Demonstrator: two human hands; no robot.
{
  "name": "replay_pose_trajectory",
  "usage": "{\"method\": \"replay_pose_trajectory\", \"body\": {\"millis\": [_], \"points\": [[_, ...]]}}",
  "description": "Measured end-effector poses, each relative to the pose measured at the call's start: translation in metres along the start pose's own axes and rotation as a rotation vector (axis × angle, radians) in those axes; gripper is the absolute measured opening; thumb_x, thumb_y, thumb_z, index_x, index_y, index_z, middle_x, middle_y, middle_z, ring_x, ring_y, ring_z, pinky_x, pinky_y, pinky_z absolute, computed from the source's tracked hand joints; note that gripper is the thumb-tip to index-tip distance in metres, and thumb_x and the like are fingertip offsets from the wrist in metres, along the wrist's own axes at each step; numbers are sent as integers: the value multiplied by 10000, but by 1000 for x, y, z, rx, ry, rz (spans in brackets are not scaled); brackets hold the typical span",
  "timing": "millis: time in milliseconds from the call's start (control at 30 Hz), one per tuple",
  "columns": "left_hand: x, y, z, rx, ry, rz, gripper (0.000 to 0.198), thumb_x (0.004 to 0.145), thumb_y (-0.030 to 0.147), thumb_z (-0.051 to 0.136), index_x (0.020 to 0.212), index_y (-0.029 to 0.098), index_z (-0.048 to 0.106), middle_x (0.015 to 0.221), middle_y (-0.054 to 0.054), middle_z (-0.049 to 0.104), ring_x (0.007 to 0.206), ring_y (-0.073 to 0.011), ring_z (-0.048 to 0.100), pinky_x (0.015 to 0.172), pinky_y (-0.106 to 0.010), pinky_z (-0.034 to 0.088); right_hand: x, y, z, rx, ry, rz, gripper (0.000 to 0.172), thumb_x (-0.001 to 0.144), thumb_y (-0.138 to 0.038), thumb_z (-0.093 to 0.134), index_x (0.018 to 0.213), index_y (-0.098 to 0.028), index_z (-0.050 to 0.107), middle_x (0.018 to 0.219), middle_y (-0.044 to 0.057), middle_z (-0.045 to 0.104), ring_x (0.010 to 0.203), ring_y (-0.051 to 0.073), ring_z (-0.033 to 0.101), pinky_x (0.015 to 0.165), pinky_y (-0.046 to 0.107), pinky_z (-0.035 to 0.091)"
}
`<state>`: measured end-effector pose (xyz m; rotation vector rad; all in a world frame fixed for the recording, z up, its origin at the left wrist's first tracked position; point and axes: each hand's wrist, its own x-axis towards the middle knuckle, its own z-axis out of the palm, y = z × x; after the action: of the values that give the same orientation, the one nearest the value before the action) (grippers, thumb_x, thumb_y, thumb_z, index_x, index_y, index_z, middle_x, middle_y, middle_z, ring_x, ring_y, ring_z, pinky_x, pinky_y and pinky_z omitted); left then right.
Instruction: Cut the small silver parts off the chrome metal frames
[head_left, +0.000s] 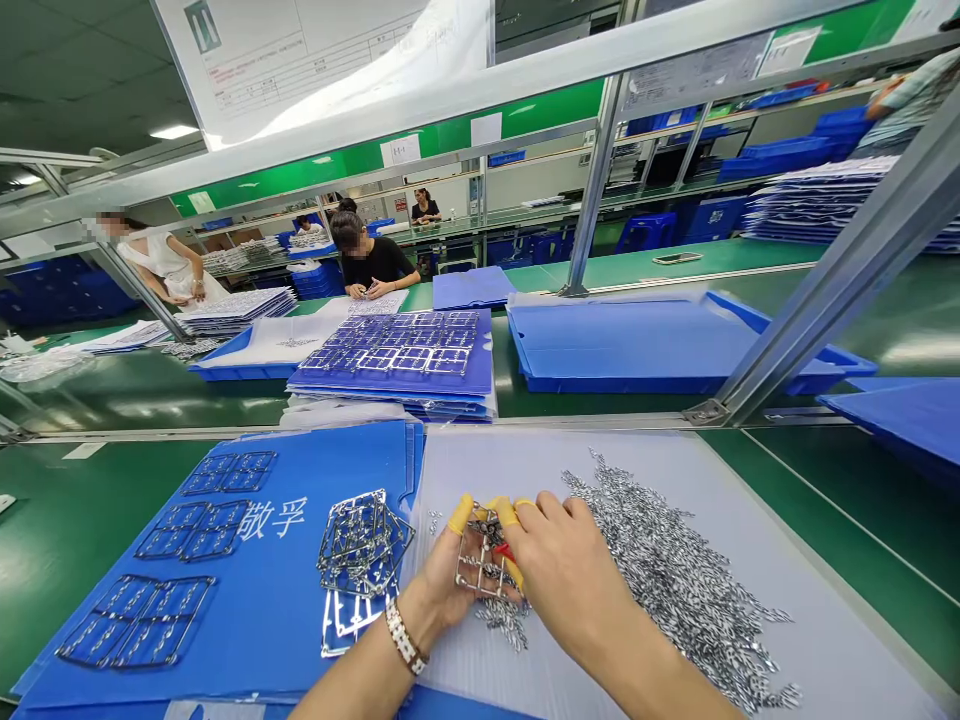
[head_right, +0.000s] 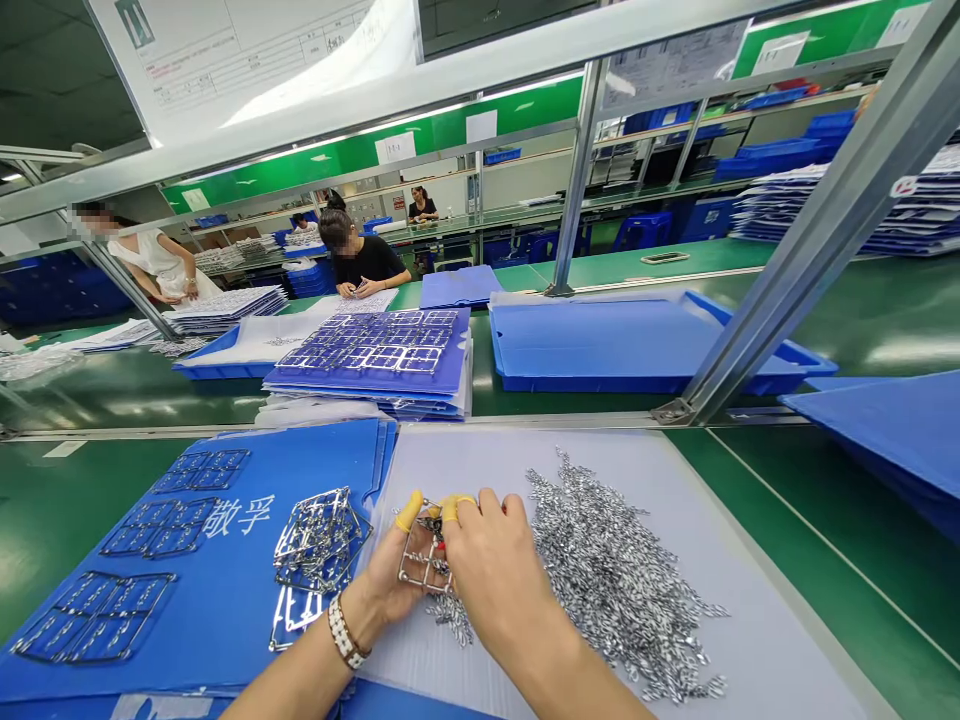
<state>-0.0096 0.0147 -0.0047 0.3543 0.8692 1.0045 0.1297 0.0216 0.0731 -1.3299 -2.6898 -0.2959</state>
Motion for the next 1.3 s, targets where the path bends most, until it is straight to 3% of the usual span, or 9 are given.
{"method": "replay_pose_trajectory", "body": {"millis": [133, 233, 400, 533, 700, 1033, 1300], "points": [[-1, 1, 0, -1, -24, -58, 622, 804, 684, 462, 1004, 119, 630, 678, -73, 637, 558, -194, 610, 481, -275, 459, 0, 0, -2, -45, 31, -44, 165, 764, -169, 652, 928, -188, 659, 859, 72, 640, 826, 249, 523, 701, 407, 293], [-2, 2, 1, -22, -102, -120, 630, 830, 666, 401, 984, 101, 634, 658, -97, 637, 566, -223, 624, 476, -309, 482, 3, 3, 0, 0, -29, -51, 119, 771, -172, 642, 887, -192, 659, 849, 69, 644, 837, 247, 525, 703, 402, 285], [-5, 3, 3, -122, -304, -88, 495, 887, 536, 378, 1124, 161, 598, 858, -113, 680, 664, -245, 654, 532, -420, 546, 7, 12, 5, 64, -121, 14, 107, 802, -197, 613, 904, -198, 646, 873, 61, 660, 864, 239, 541, 686, 370, 269], [-3, 2, 1, -143, -362, -87, 515, 899, 559, 361, 1154, 170, 583, 923, -120, 681, 659, -233, 656, 536, -408, 551, 2, 16, 6, 92, -147, 46, 148, 792, -221, 633, 939, -214, 643, 899, 47, 667, 878, 234, 546, 700, 361, 269], [-1, 1, -1, -172, -369, -89, 523, 896, 563, 358, 1144, 165, 590, 915, -108, 670, 684, -234, 658, 545, -376, 540, -5, 16, 6, 85, -139, 81, 232, 815, -218, 605, 1047, -211, 620, 913, 48, 669, 881, 229, 551, 701, 361, 281], [2, -5, -3, -76, -261, -27, 536, 875, 575, 381, 1061, 131, 617, 804, -83, 643, 611, -212, 634, 476, -348, 532, -3, 14, 6, 95, -143, 85, 171, 829, -177, 572, 985, -208, 636, 912, 52, 671, 875, 233, 562, 699, 344, 283], [-3, -1, 2, -2, -207, 2, 556, 884, 566, 377, 1142, 129, 604, 922, -113, 634, 587, -178, 605, 446, -306, 512, -3, 14, 5, 102, -164, 96, 194, 841, -184, 566, 1024, -210, 623, 914, 52, 673, 890, 244, 574, 714, 349, 296]]}}
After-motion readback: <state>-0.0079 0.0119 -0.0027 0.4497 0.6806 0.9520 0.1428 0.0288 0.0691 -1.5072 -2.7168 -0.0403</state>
